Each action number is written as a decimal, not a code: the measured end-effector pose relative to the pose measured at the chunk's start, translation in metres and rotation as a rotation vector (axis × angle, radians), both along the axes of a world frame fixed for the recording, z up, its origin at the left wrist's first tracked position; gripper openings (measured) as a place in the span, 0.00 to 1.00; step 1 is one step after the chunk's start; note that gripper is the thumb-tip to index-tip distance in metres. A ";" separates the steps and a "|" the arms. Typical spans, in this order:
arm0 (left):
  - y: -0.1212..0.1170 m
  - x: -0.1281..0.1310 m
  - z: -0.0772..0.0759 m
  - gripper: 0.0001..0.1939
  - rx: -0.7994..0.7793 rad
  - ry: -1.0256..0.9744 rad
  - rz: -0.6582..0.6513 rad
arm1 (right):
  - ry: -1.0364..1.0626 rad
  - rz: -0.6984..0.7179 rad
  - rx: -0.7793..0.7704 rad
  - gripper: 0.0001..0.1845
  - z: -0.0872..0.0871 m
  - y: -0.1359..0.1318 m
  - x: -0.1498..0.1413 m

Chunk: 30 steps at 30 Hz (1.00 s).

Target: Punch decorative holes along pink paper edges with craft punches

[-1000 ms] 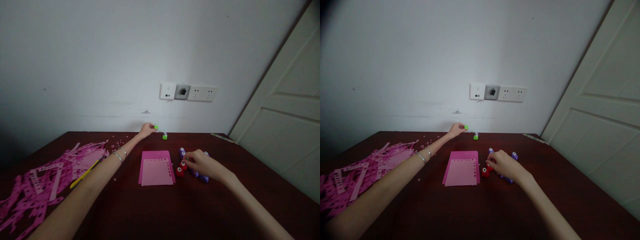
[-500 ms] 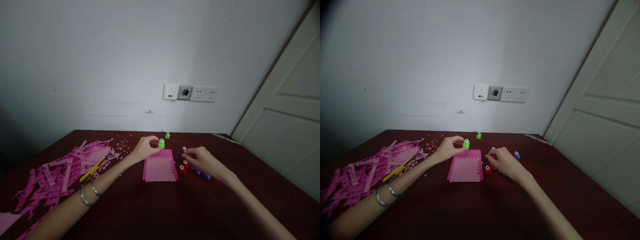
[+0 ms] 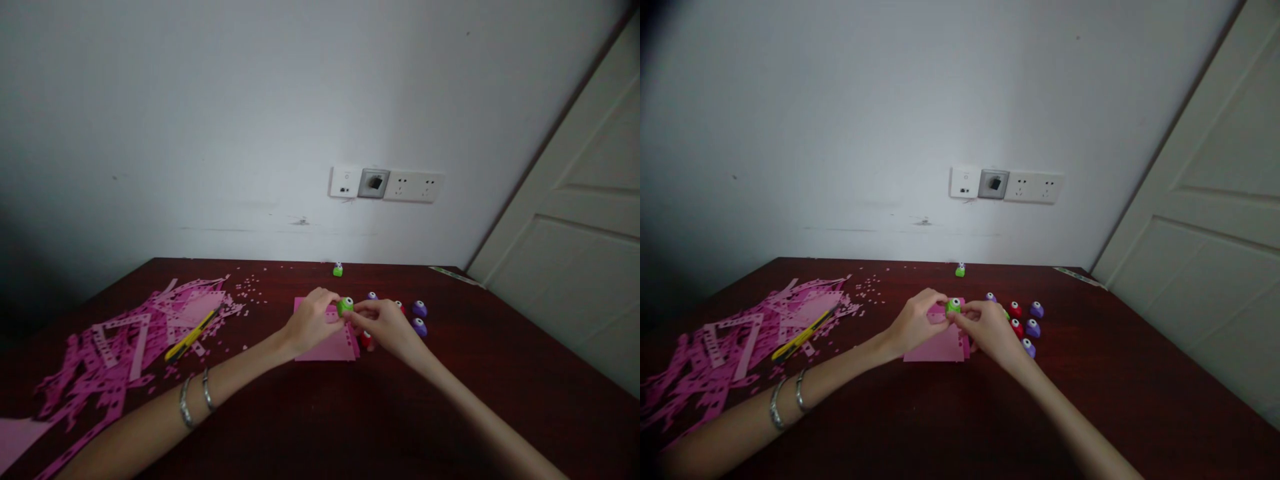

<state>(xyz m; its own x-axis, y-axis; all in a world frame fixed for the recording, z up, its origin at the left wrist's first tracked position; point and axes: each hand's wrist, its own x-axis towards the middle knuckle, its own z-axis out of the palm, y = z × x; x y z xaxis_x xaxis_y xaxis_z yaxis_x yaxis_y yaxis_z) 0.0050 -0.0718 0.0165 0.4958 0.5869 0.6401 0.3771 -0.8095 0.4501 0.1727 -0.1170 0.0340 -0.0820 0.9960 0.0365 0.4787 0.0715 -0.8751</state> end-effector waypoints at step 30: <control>0.052 -0.037 -0.008 0.10 -0.183 0.718 0.013 | -0.135 -0.038 0.159 0.18 -0.056 0.015 0.006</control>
